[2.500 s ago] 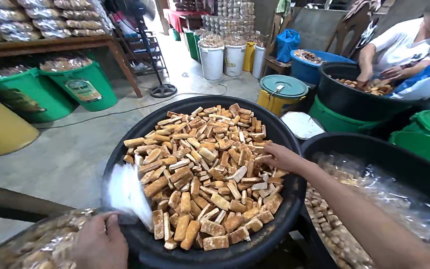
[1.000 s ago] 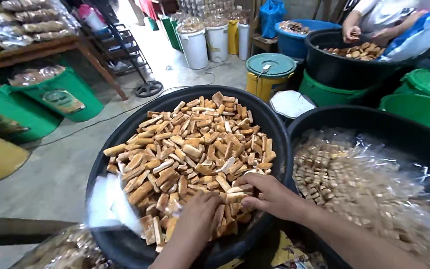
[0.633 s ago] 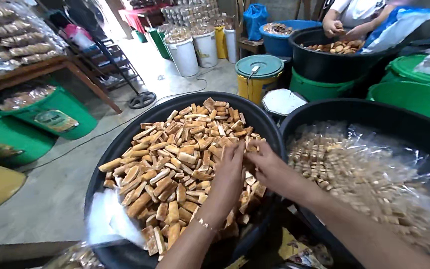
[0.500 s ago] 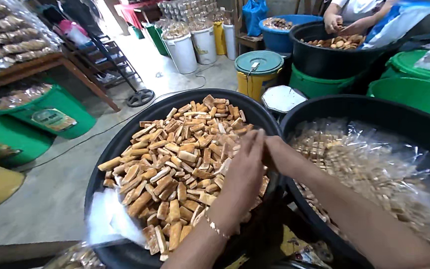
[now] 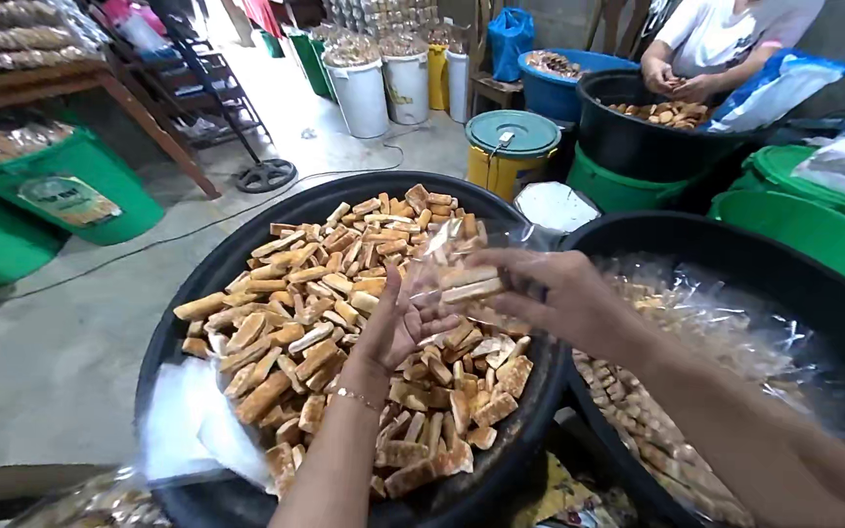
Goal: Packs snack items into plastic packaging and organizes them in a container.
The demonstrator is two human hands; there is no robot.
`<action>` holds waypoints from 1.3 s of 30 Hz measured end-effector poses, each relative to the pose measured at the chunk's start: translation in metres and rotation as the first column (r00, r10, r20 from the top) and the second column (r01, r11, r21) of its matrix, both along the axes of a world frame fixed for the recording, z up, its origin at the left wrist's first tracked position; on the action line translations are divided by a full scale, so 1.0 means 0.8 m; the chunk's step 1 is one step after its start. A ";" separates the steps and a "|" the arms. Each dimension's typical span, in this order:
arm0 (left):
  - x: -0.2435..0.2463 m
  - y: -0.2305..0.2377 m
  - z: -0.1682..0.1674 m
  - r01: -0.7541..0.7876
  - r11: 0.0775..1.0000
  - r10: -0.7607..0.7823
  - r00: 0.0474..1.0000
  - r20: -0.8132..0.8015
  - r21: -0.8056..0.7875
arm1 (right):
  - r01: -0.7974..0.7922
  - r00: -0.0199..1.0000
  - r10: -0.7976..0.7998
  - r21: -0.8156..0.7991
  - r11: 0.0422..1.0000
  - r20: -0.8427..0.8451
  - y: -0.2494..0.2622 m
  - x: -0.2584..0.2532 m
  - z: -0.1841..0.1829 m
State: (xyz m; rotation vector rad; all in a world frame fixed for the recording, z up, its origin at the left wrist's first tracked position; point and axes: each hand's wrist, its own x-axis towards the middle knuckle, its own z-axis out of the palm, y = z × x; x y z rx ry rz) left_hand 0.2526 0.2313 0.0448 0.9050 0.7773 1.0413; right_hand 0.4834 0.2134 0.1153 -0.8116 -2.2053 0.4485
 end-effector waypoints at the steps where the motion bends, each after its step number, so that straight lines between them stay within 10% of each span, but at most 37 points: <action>1: -0.003 -0.003 -0.002 0.061 0.998 -0.062 0.998 0.021 0.027 | -0.007 1.000 0.007 -0.037 0.999 0.014 0.003 0.007 0.006; 5: 0.019 -0.012 0.007 0.160 0.977 -0.171 0.982 0.074 0.139 | -0.036 0.959 0.088 -0.192 0.981 0.269 -0.001 0.011 0.017; 13: 0.042 -0.001 0.001 -0.549 0.831 0.555 0.809 -0.195 0.089 | -0.041 0.902 0.226 -0.447 0.894 0.369 0.026 0.001 -0.005; 17: 0.003 0.024 -0.017 -0.693 0.718 0.667 0.713 -0.215 -0.067 | 0.337 0.486 0.032 -0.221 0.915 0.873 0.074 0.009 -0.062; 21: 0.003 0.026 -0.012 -0.679 0.706 0.663 0.734 -0.148 -0.203 | 0.372 0.266 -0.029 -0.075 0.925 0.964 0.073 -0.007 -0.086; 26: -0.003 0.026 -0.009 -0.678 0.681 0.687 0.722 -0.077 -0.278 | 0.441 0.588 -0.116 -0.197 0.876 0.801 0.076 0.009 -0.077; 29: 0.000 0.025 -0.008 -0.698 0.666 0.709 0.702 -0.070 -0.263 | 0.380 0.872 -0.387 0.085 0.921 0.300 0.043 0.017 -0.078; 33: 0.019 0.015 -0.007 -0.657 0.723 0.652 0.751 -0.105 -0.214 | 0.455 0.890 -0.415 0.425 0.783 -0.188 0.016 -0.007 -0.069; 39: 0.048 -0.011 0.008 -0.358 0.916 0.362 0.932 -0.010 -0.182 | 0.371 0.929 -0.281 0.592 0.715 -0.242 0.039 -0.044 -0.099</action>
